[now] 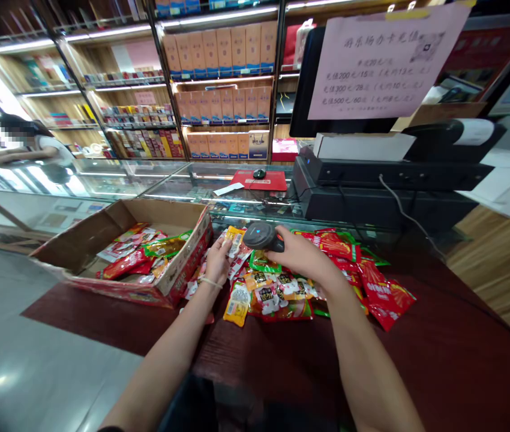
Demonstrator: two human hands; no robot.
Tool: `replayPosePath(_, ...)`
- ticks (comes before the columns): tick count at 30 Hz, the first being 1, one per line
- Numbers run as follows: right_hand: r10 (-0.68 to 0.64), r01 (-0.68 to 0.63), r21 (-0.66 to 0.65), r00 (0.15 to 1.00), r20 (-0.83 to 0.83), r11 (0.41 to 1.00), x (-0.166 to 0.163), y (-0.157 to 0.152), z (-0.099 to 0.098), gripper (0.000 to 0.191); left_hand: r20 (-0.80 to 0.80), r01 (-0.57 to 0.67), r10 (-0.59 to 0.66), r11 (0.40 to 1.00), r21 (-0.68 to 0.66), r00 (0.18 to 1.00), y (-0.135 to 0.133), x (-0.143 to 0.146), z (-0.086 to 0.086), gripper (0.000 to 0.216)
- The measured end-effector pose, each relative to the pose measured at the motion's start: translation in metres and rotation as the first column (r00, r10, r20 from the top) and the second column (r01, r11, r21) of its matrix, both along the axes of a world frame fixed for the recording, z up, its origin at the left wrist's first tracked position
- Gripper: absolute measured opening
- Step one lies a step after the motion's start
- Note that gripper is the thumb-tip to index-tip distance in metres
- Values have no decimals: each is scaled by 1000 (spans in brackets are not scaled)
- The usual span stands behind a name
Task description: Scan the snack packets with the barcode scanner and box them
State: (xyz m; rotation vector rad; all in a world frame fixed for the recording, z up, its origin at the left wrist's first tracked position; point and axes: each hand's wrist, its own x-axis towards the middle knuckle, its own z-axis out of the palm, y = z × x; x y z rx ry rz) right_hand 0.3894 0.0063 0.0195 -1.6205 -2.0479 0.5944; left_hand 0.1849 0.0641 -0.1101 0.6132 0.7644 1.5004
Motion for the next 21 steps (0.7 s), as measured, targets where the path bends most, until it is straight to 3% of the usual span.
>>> replayPosePath(7, 91, -90, -26, 996, 3, 996, -1, 7, -9, 42, -40, -49, 49, 999, 4, 998, 0, -1, 0, 44)
replayPosePath(17, 38, -38, 7, 999, -24, 999, -1, 3, -2, 32, -54, -36, 35, 999, -12, 998, -1, 0, -3, 44)
replayPosePath(21, -36, 42, 123, 998, -55, 991, -6, 5, -3, 33, -136, -30, 38, 998, 59, 990, -10, 5, 21, 45)
